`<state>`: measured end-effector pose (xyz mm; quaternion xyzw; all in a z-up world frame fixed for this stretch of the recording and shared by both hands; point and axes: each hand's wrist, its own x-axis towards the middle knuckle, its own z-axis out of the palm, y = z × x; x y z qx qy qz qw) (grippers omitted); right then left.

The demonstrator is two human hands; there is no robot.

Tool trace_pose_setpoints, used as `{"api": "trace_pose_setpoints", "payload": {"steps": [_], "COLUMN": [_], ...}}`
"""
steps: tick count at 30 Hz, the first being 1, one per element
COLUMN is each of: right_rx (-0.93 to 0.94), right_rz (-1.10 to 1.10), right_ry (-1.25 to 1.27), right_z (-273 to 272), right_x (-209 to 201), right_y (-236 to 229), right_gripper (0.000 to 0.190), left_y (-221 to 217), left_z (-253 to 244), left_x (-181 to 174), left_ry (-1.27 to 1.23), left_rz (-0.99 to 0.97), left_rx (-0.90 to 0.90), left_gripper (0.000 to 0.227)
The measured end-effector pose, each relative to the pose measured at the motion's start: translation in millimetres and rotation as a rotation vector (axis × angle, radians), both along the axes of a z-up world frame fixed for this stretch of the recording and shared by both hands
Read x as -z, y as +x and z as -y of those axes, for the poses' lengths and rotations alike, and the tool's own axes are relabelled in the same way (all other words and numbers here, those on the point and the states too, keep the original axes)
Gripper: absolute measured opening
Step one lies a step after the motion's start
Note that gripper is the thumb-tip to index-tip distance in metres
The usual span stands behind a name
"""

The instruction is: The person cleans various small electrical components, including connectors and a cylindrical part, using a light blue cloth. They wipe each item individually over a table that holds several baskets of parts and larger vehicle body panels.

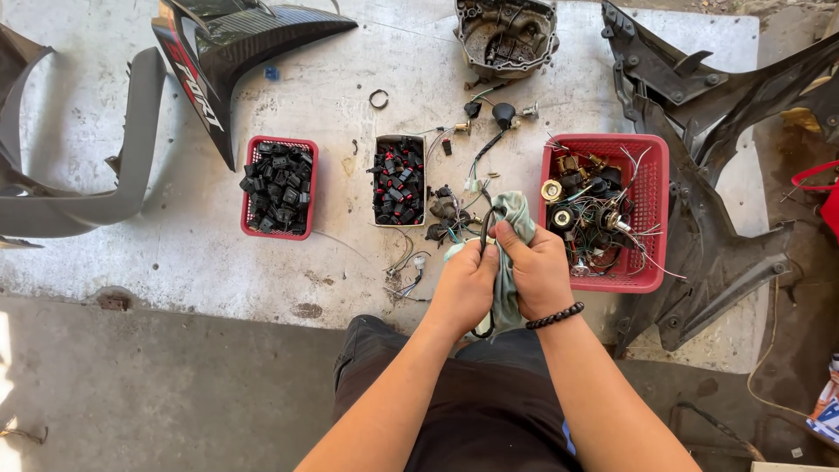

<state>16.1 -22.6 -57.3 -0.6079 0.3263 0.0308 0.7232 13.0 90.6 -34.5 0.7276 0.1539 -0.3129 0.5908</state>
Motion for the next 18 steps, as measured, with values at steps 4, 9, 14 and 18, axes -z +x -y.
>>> {"api": "trace_pose_setpoints", "payload": {"steps": [4,9,14,18], "right_rx": [0.046,0.056,-0.036,0.013], "right_rz": [-0.014,-0.033,-0.038,0.002], "right_ry": [-0.071,0.085,-0.007,-0.029], "right_z": [-7,-7,-11,1], "right_x": [3,1,-7,11], "right_y": [0,1,3,5], "right_gripper": [0.034,0.028,0.019,0.031], "left_y": [-3,0,2,-1], "left_z": [-5,-9,-7,-8], "left_x": [0,-1,-1,-4], "left_ry": [0.023,0.040,0.014,0.011], "left_rz": [-0.021,-0.033,-0.042,-0.016], "left_rx": [0.040,-0.019,-0.025,0.034], "left_gripper": [0.033,0.032,0.031,0.035]}}
